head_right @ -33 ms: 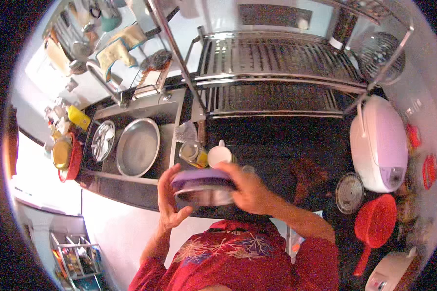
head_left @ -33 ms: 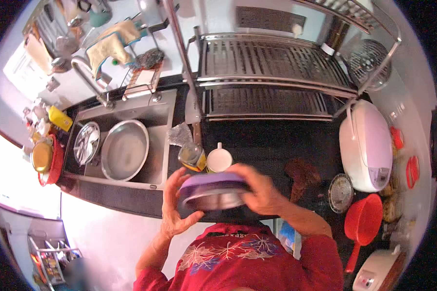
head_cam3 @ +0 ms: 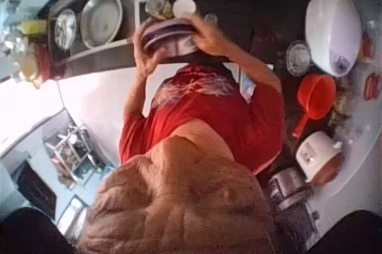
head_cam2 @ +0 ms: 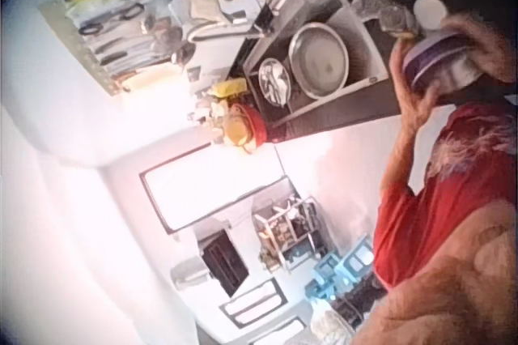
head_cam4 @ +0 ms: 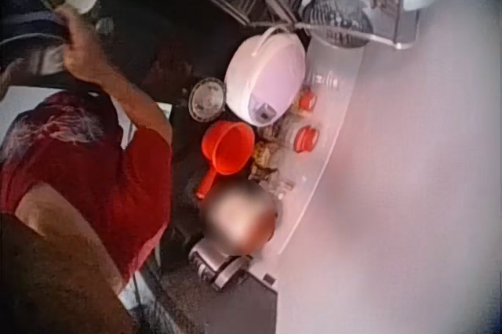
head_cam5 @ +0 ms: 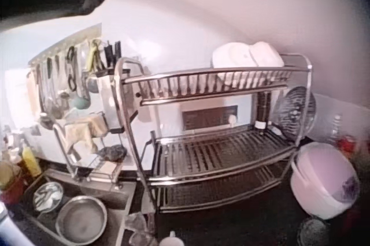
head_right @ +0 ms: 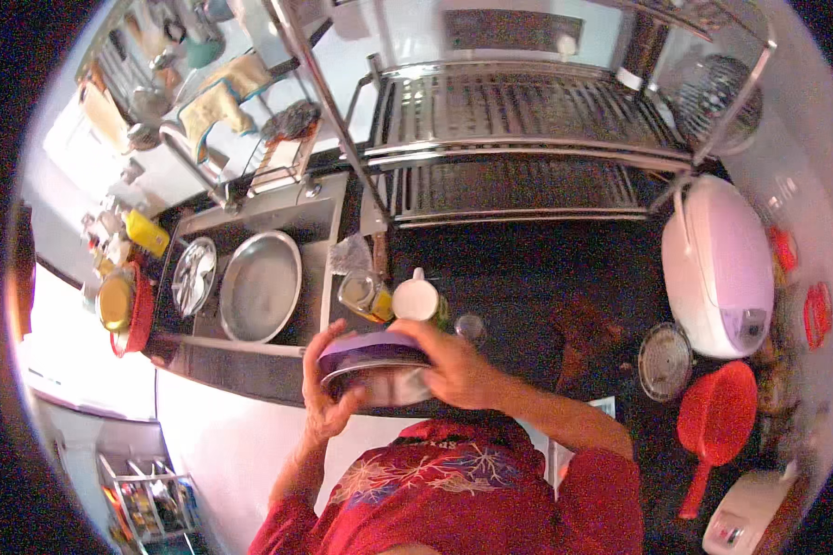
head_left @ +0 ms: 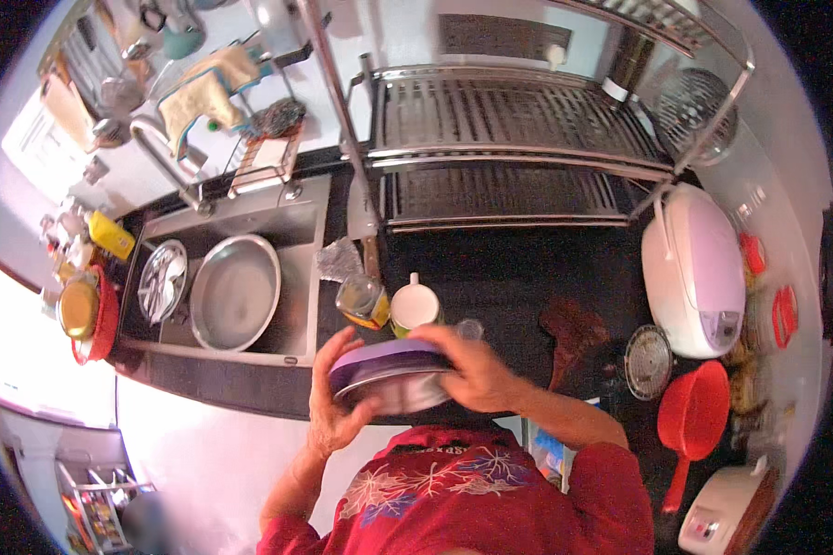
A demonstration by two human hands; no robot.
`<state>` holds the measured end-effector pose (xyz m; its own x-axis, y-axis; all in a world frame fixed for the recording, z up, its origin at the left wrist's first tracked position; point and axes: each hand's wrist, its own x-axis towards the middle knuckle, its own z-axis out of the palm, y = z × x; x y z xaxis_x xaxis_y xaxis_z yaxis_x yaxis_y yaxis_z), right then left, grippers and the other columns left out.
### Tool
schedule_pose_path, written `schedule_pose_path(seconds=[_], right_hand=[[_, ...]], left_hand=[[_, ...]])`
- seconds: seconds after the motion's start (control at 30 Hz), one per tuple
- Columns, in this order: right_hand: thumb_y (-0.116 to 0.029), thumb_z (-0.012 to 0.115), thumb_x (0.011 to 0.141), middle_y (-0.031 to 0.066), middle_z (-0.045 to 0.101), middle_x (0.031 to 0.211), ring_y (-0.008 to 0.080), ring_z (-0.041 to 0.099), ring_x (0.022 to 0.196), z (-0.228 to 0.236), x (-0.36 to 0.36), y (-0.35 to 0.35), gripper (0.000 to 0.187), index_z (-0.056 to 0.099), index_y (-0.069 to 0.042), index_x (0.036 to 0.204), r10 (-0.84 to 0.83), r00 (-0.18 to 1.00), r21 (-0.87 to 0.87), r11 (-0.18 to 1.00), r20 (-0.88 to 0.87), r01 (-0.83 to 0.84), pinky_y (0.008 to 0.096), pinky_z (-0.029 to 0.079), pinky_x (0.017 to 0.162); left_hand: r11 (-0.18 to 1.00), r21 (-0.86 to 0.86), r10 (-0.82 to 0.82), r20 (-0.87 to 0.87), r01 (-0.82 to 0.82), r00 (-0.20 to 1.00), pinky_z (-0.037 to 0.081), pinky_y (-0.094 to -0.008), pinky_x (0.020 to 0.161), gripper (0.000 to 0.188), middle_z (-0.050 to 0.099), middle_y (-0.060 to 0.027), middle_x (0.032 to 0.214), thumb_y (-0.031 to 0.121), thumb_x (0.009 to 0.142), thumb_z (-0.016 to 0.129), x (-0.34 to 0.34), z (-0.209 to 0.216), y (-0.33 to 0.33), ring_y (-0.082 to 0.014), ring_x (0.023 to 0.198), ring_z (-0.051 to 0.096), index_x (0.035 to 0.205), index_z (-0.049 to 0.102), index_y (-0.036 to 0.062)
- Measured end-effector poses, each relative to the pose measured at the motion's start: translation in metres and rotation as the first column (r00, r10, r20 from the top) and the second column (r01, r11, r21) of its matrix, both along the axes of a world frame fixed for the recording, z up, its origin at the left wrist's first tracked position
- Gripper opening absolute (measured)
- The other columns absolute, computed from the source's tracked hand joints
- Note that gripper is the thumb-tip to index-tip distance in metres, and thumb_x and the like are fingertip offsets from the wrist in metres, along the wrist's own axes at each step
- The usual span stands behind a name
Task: The person wipes a metal dish rack with a brown cloth, cleaning the shelves and frame. They then wipe a metal steamer insert and a stainless steel thermos before placing them back on the rack. Finally, they wipe the countertop area beneath the rack.
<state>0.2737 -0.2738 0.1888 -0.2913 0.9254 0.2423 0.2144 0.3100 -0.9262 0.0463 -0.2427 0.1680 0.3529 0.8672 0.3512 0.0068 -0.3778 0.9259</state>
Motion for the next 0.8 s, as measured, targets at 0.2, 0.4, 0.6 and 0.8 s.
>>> schedule_pose_path(seconds=[0.2, 0.4, 0.6, 0.8], right_hand=[[-0.022, 0.063, 0.081, 0.0198, 0.05, 0.121, 0.0328, 0.05, 0.113, -0.061, -0.068, 0.006, 0.056, 0.04, 0.0, 0.127, -0.122, 0.991, -0.016, 0.992, 0.056, 0.124, 0.0364, 0.043, 0.092], [-0.015, 0.07, 0.07, 0.0156, 0.052, 0.11, 0.0333, 0.051, 0.1, -0.039, -0.022, -0.005, 0.05, 0.051, -0.003, 0.115, -0.519, 0.803, 0.493, 0.801, 0.292, 0.339, 0.0425, 0.042, 0.087], [-0.019, 0.074, 0.068, 0.0192, 0.046, 0.122, 0.0374, 0.045, 0.111, -0.099, 0.029, -0.011, 0.068, 0.041, -0.004, 0.126, -0.603, 0.636, 0.277, 0.793, 0.481, 0.542, 0.0435, 0.037, 0.095], [-0.019, 0.073, 0.07, 0.0189, 0.051, 0.119, 0.0369, 0.048, 0.109, -0.118, 0.023, 0.005, 0.074, 0.035, -0.005, 0.132, -0.574, 0.712, 0.149, 0.81, 0.404, 0.567, 0.043, 0.038, 0.094]], left_hand=[[0.926, -0.316, 0.195, -0.073, -0.208, 0.978, 0.044, -0.0272, 0.085, 0.031, 0.061, -0.0058, 0.102, 0.003, 0.086, 0.055, -0.051, -0.048, 0.003, -0.0135, 0.094, 0.056, 0.117, 0.052, 0.0001], [0.893, -0.4, 0.125, -0.222, -0.207, 0.967, 0.045, -0.0266, 0.082, 0.029, 0.064, -0.0055, 0.099, 0.005, 0.085, 0.055, -0.077, -0.088, 0.024, -0.0126, 0.09, 0.057, 0.113, 0.056, -0.0023], [0.894, -0.358, 0.151, -0.329, -0.271, 0.932, 0.046, -0.0271, 0.08, 0.033, 0.062, -0.0081, 0.099, 0.008, 0.081, 0.06, -0.078, -0.104, 0.048, -0.0139, 0.089, 0.057, 0.112, 0.055, -0.002], [0.917, -0.298, 0.129, -0.405, -0.264, 0.905, 0.046, -0.0298, 0.073, 0.021, 0.062, -0.0109, 0.085, 0.008, 0.077, 0.059, -0.066, -0.103, 0.058, -0.0157, 0.079, 0.058, 0.095, 0.06, -0.0036]])
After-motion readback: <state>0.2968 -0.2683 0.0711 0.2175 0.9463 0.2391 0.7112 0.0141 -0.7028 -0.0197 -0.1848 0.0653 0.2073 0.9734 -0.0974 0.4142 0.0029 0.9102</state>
